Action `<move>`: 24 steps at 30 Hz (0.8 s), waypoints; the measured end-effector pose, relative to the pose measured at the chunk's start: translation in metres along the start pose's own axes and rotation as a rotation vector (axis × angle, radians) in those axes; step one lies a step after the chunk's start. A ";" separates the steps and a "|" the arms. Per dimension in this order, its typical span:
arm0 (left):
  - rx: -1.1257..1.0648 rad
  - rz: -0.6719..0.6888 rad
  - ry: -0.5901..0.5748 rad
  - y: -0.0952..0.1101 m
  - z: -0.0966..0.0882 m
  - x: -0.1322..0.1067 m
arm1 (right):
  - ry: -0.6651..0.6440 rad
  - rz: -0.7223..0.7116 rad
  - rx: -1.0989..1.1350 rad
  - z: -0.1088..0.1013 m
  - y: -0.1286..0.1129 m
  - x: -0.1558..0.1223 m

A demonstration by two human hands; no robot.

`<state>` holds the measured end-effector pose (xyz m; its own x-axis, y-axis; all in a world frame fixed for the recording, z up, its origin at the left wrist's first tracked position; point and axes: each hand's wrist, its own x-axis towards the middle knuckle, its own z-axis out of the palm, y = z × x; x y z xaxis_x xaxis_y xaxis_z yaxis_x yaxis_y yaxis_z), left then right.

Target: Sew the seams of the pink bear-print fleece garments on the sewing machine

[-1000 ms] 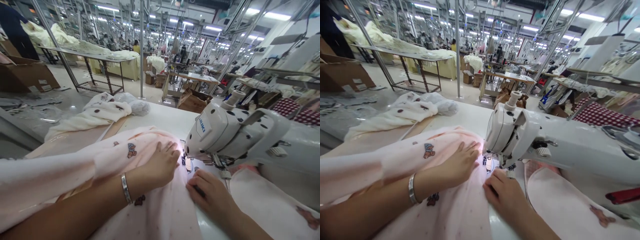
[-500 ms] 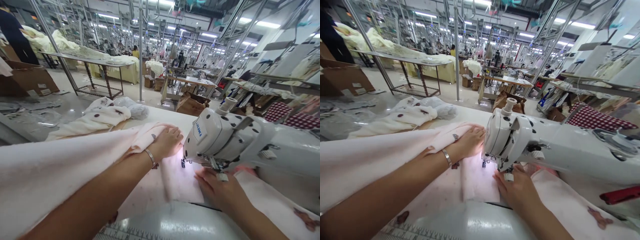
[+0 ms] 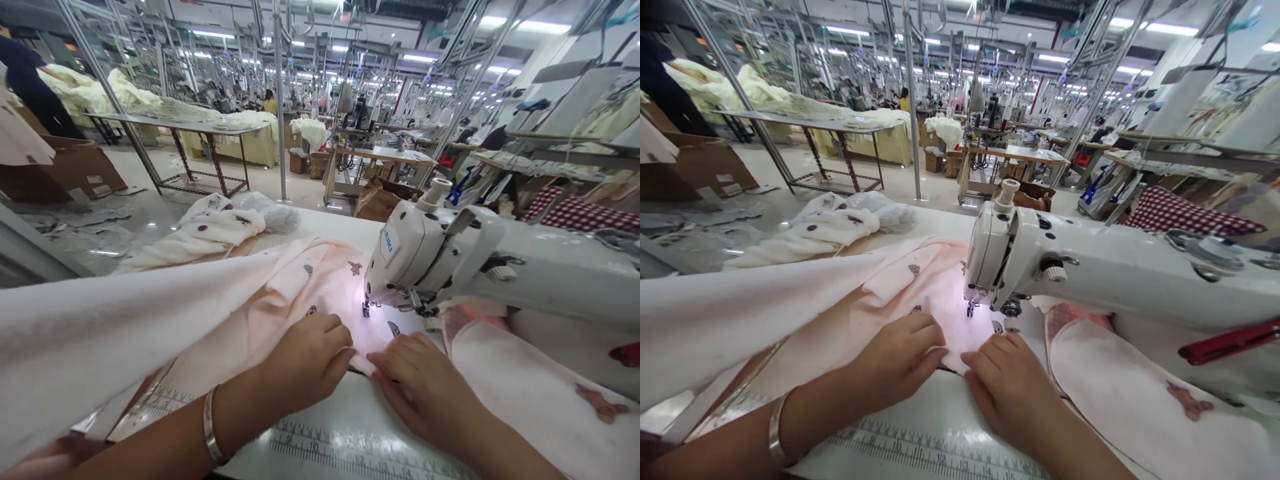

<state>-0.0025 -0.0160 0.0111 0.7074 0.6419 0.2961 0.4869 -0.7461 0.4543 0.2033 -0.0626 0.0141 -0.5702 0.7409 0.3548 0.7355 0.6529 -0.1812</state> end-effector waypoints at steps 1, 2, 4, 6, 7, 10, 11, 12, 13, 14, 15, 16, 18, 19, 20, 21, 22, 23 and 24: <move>0.008 0.009 0.011 -0.001 0.002 0.001 | 0.013 0.016 -0.012 0.001 -0.002 0.001; 0.034 0.035 0.004 -0.001 0.003 0.002 | 0.027 0.021 -0.023 0.002 -0.004 0.003; 0.109 0.097 -0.032 0.000 0.006 0.001 | 0.061 -0.002 -0.039 0.007 -0.005 0.006; 0.158 0.121 -0.067 0.001 0.007 -0.002 | 0.074 -0.041 -0.041 0.013 -0.005 0.008; 0.168 0.117 -0.078 0.002 0.007 -0.003 | 0.077 -0.058 -0.038 0.016 -0.004 0.008; 0.166 0.102 -0.093 0.002 0.005 -0.007 | 0.072 -0.084 -0.037 0.023 -0.001 0.008; 0.166 0.102 -0.089 0.002 0.004 -0.007 | 0.068 -0.082 -0.037 0.024 0.000 0.008; 0.164 0.101 -0.080 0.003 0.003 -0.006 | 0.064 -0.078 -0.035 0.025 0.000 0.008; 0.160 0.100 -0.071 0.003 0.002 -0.006 | 0.061 -0.070 -0.031 0.026 0.000 0.008; 0.156 0.095 -0.065 0.004 0.001 -0.005 | 0.060 -0.058 -0.026 0.026 0.000 0.008; 0.154 0.086 -0.061 0.005 0.001 -0.004 | 0.058 -0.045 -0.022 0.026 -0.001 0.008; 0.160 0.077 -0.062 0.005 0.001 -0.003 | 0.054 -0.034 -0.018 0.026 -0.003 0.008; 0.190 0.076 -0.070 0.004 0.004 -0.003 | 0.036 -0.020 -0.014 0.025 -0.006 0.008; 0.211 0.082 -0.071 0.003 0.006 -0.002 | 0.020 -0.013 -0.012 0.023 -0.008 0.008; 0.229 0.087 -0.069 0.001 0.008 -0.002 | 0.004 -0.009 -0.012 0.022 -0.009 0.008; 0.238 0.092 -0.064 -0.002 0.011 -0.001 | -0.014 -0.006 -0.016 0.021 -0.008 0.008; 0.239 0.100 -0.059 -0.006 0.014 0.002 | -0.030 -0.004 -0.022 0.019 -0.007 0.008; 0.233 0.103 -0.054 -0.010 0.017 0.006 | -0.046 -0.005 -0.031 0.018 -0.004 0.009; 0.223 0.104 -0.054 -0.014 0.019 0.011 | -0.058 -0.003 -0.040 0.017 0.000 0.009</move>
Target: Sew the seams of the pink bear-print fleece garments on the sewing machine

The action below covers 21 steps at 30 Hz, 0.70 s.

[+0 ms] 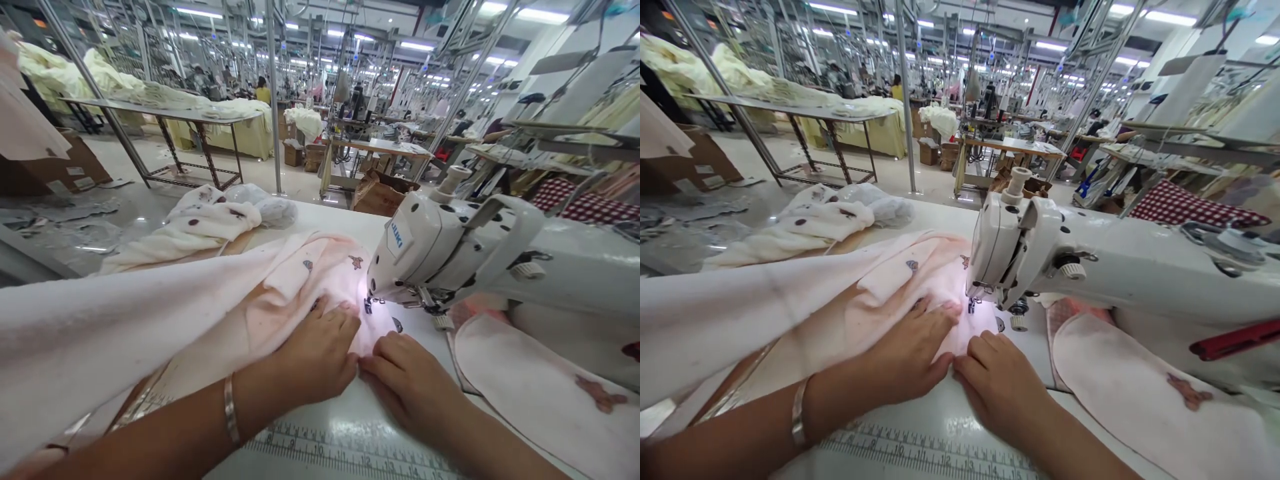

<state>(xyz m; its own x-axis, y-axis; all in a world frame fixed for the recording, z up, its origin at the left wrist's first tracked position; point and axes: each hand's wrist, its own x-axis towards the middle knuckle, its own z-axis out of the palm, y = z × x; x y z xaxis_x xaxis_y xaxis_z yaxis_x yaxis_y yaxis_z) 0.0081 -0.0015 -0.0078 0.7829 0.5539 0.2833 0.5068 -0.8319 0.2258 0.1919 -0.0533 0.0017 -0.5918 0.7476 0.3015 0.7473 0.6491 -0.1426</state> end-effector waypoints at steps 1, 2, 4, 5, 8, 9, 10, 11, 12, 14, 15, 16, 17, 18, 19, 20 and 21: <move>-0.012 0.003 -0.006 -0.004 0.002 0.006 | -0.006 0.006 -0.009 -0.001 0.005 0.001; -0.023 0.004 -0.011 -0.008 0.004 0.012 | -0.005 0.018 -0.016 -0.001 0.011 0.001; -0.034 0.007 -0.011 -0.013 0.008 0.022 | -0.005 0.052 -0.018 -0.001 0.020 0.002; -0.037 0.005 -0.002 -0.014 0.009 0.025 | -0.009 0.066 -0.012 -0.001 0.023 0.002; -0.033 0.009 0.037 -0.012 0.014 0.025 | -0.024 0.090 0.024 -0.002 0.023 -0.001; -0.036 0.006 0.039 -0.010 0.014 0.023 | -0.021 0.098 0.034 -0.002 0.021 -0.002; -0.044 0.001 0.039 -0.009 0.015 0.022 | -0.015 0.107 0.044 -0.001 0.019 -0.003; -0.055 -0.004 0.037 -0.008 0.014 0.021 | -0.007 0.114 0.051 -0.001 0.017 -0.004; -0.067 -0.012 0.035 -0.007 0.013 0.020 | 0.000 0.120 0.059 0.000 0.016 -0.005; -0.077 -0.013 0.040 -0.006 0.009 0.021 | 0.007 0.127 0.075 0.001 0.016 -0.006; -0.071 0.007 0.047 -0.007 0.007 0.022 | 0.010 0.130 0.084 0.001 0.017 -0.007; -0.062 0.040 0.054 -0.007 0.005 0.023 | 0.013 0.131 0.093 0.002 0.018 -0.007; -0.058 0.077 0.055 -0.008 0.004 0.024 | 0.016 0.133 0.106 0.002 0.019 -0.008; -0.059 0.114 0.053 -0.010 0.003 0.025 | 0.019 0.135 0.122 0.003 0.020 -0.008; -0.069 0.143 0.048 -0.011 0.003 0.026 | 0.021 0.140 0.140 0.003 0.020 -0.009; -0.084 0.158 0.044 -0.012 0.004 0.026 | 0.021 0.148 0.159 0.003 0.021 -0.009; -0.100 0.160 0.041 -0.013 0.004 0.026 | 0.019 0.159 0.176 0.003 0.022 -0.009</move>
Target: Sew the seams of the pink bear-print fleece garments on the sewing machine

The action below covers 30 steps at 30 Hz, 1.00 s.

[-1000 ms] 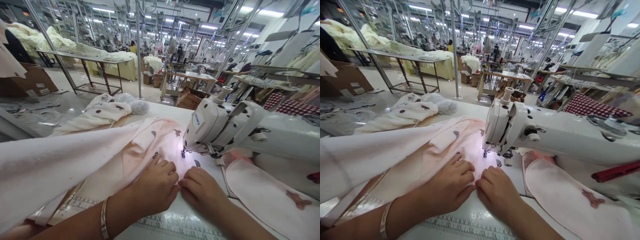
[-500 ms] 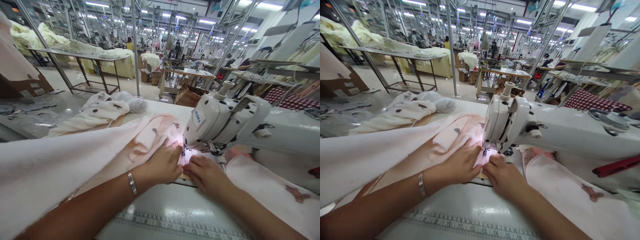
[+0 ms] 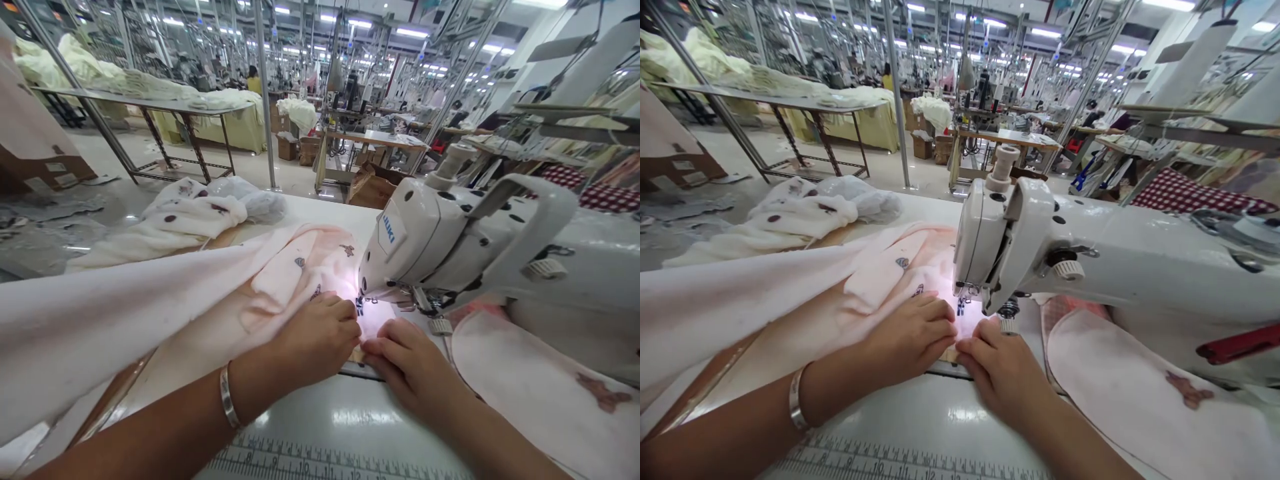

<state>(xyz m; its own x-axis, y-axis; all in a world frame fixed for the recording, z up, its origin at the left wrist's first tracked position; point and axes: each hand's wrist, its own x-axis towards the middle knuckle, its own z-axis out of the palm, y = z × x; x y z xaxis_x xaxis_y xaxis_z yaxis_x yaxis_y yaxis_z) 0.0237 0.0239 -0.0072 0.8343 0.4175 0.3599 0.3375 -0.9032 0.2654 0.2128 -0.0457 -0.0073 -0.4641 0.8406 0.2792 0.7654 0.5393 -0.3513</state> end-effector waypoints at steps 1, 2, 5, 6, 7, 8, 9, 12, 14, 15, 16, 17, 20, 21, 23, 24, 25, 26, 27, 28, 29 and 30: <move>-0.014 -0.004 0.002 -0.001 0.001 0.000 | -0.004 0.011 0.014 0.000 0.000 0.000; -0.025 -0.008 0.008 -0.002 0.001 0.000 | -0.009 0.020 0.024 0.000 0.001 0.000; -0.043 -0.014 0.016 -0.003 0.002 0.000 | -0.013 0.023 0.029 0.000 0.001 0.000; -0.042 -0.012 0.015 -0.003 0.001 0.000 | -0.011 0.021 0.025 0.001 0.001 -0.001; -0.037 -0.008 0.014 -0.003 0.001 0.000 | -0.008 0.020 0.019 0.001 0.001 -0.001; -0.029 -0.003 0.014 -0.002 0.001 0.000 | -0.005 0.019 0.012 0.001 0.001 -0.001; -0.019 -0.001 0.012 -0.001 0.000 0.000 | -0.003 0.019 0.006 0.001 0.001 -0.001; -0.012 -0.012 0.005 0.001 -0.003 0.000 | 0.001 0.014 -0.010 0.000 0.000 0.000; -0.010 -0.025 -0.002 0.002 -0.004 0.000 | 0.004 0.009 -0.018 0.000 -0.001 0.000; -0.004 -0.024 -0.005 0.003 -0.005 0.000 | 0.006 0.006 -0.022 -0.001 -0.001 0.000; 0.005 -0.019 -0.009 0.003 -0.005 0.000 | 0.007 0.005 -0.024 -0.001 -0.002 0.001; 0.014 -0.012 -0.013 0.003 -0.005 0.000 | 0.007 0.004 -0.026 -0.001 -0.002 0.000; 0.020 -0.009 -0.017 0.002 -0.003 0.000 | 0.010 0.002 -0.027 0.000 -0.001 0.000; 0.018 -0.009 -0.016 0.001 -0.002 0.000 | 0.006 0.005 -0.028 0.000 -0.001 0.000; 0.007 -0.005 -0.010 0.000 -0.001 0.000 | -0.006 0.015 -0.029 0.001 0.000 0.000; -0.003 -0.006 -0.005 0.000 -0.001 0.001 | -0.012 0.023 -0.028 0.001 0.001 0.000; -0.015 -0.012 0.003 -0.001 -0.001 0.001 | -0.014 0.028 -0.027 0.002 0.001 0.000; -0.028 -0.022 0.013 -0.001 -0.001 0.001 | -0.011 0.033 -0.028 0.002 0.001 0.000; -0.041 -0.034 0.019 -0.002 -0.001 0.001 | -0.006 0.035 -0.030 0.002 0.000 0.000; -0.052 -0.043 0.024 -0.002 -0.002 0.002 | 0.000 0.035 -0.033 0.002 0.000 0.000; -0.059 -0.047 0.024 -0.002 -0.002 0.002 | 0.004 0.034 -0.037 0.002 -0.001 0.001; -0.060 -0.046 0.021 -0.001 -0.003 0.002 | 0.008 0.033 -0.042 0.002 -0.001 0.001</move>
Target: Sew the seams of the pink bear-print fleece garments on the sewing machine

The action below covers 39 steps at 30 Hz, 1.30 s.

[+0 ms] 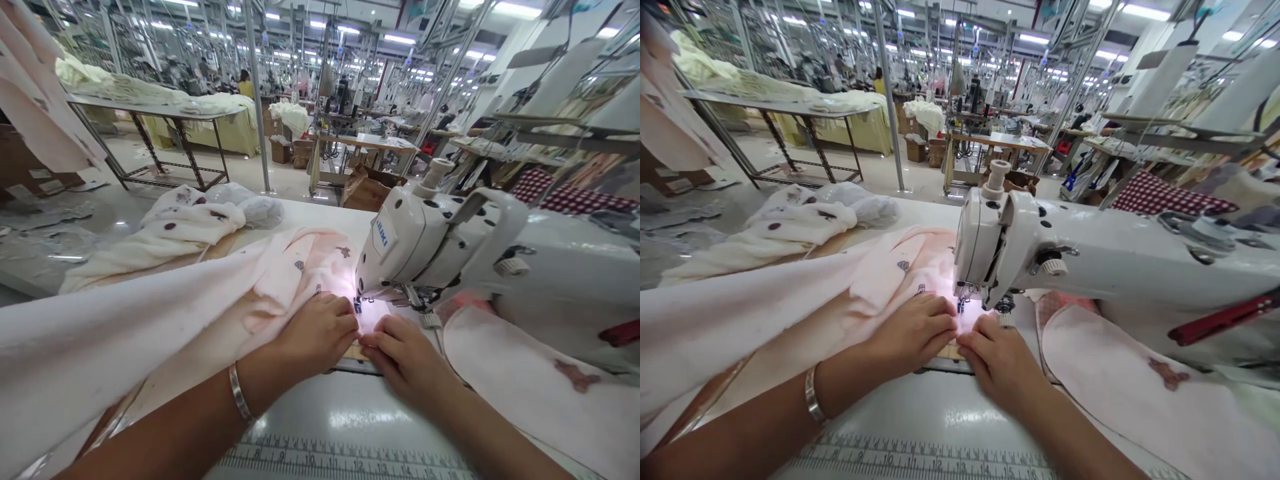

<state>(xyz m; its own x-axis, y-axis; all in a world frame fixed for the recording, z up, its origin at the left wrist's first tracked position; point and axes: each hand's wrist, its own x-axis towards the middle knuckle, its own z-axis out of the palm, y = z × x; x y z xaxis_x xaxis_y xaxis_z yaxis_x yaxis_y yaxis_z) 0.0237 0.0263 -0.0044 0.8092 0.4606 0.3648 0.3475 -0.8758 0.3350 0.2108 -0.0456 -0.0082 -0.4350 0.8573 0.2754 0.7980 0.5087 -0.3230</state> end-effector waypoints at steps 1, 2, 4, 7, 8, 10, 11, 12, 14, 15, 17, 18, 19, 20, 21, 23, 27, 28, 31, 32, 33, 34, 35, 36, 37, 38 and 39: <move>0.003 0.002 -0.005 0.000 0.000 0.000 | 0.003 -0.002 -0.004 0.000 0.000 0.000; 0.010 0.002 -0.011 0.001 -0.001 0.000 | 0.005 -0.004 -0.007 0.000 -0.001 0.000; 0.027 0.000 -0.023 0.002 -0.001 -0.001 | 0.007 -0.007 -0.009 -0.001 -0.001 0.000; 0.053 0.002 -0.038 0.002 0.000 -0.002 | 0.004 -0.011 0.001 -0.001 -0.001 0.000; 0.064 0.007 -0.042 0.002 0.001 -0.002 | 0.003 -0.013 0.005 -0.001 -0.001 0.000; 0.076 0.009 -0.049 0.002 0.001 -0.002 | -0.002 -0.009 0.023 -0.001 0.001 0.000; 0.074 0.006 -0.053 0.002 0.001 -0.002 | -0.004 0.001 0.044 -0.001 0.002 0.000; 0.069 -0.002 -0.058 0.002 0.002 -0.001 | -0.006 0.014 0.074 -0.001 0.002 0.000; 0.049 -0.027 -0.060 0.002 0.002 -0.001 | -0.005 0.045 0.141 -0.001 0.002 0.000; 0.041 -0.033 -0.057 0.001 0.002 -0.001 | -0.001 0.057 0.169 -0.002 0.002 0.001; 0.029 -0.037 -0.045 0.001 0.002 0.000 | 0.012 0.072 0.205 -0.003 0.002 0.001; 0.026 -0.035 -0.041 0.001 0.001 0.000 | 0.023 0.082 0.219 -0.004 0.003 0.002; 0.025 -0.028 -0.040 0.001 0.000 0.000 | 0.041 0.099 0.236 -0.004 0.004 0.002; 0.027 -0.019 -0.040 0.002 -0.001 0.001 | 0.070 0.125 0.256 -0.004 0.007 0.003; 0.031 -0.012 -0.040 0.002 -0.002 0.001 | 0.108 0.162 0.274 -0.003 0.010 0.004; 0.041 -0.001 -0.042 0.003 -0.004 0.002 | 0.201 0.254 0.307 -0.001 0.020 0.005; 0.035 -0.024 -0.030 0.005 -0.004 0.001 | 0.304 0.374 0.329 0.004 0.035 0.004; 0.028 -0.028 -0.026 0.005 -0.003 0.001 | 0.304 0.377 0.317 0.004 0.035 0.003; 0.009 -0.052 -0.015 0.005 0.000 -0.001 | 0.270 0.339 0.229 0.001 0.028 -0.001; 0.004 -0.062 -0.011 0.004 0.001 -0.002 | 0.245 0.313 0.189 0.000 0.025 -0.003; 0.000 -0.072 -0.007 0.004 0.002 -0.002 | 0.218 0.284 0.146 -0.001 0.022 -0.004; -0.002 -0.080 -0.002 0.003 0.003 -0.003 | 0.188 0.255 0.104 -0.001 0.020 -0.004; -0.005 -0.085 0.000 0.003 0.004 -0.002 | 0.163 0.231 0.062 -0.001 0.020 -0.005; -0.007 -0.094 0.002 0.002 0.005 -0.001 | 0.144 0.213 0.021 0.000 0.020 -0.004; -0.006 -0.106 0.003 0.000 0.006 0.000 | 0.132 0.202 -0.019 0.001 0.021 -0.004; 0.002 -0.117 -0.002 -0.001 0.007 0.003 | 0.127 0.197 -0.058 0.002 0.023 -0.003; 0.017 -0.127 -0.011 -0.003 0.007 0.006 | 0.125 0.197 -0.097 0.003 0.025 -0.002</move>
<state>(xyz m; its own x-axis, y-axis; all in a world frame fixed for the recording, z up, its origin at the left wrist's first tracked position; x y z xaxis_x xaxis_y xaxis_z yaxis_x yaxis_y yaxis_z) 0.0308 0.0309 -0.0096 0.7634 0.5665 0.3105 0.4553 -0.8128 0.3634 0.2298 -0.0342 -0.0198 -0.2171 0.9194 0.3279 0.9011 0.3179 -0.2950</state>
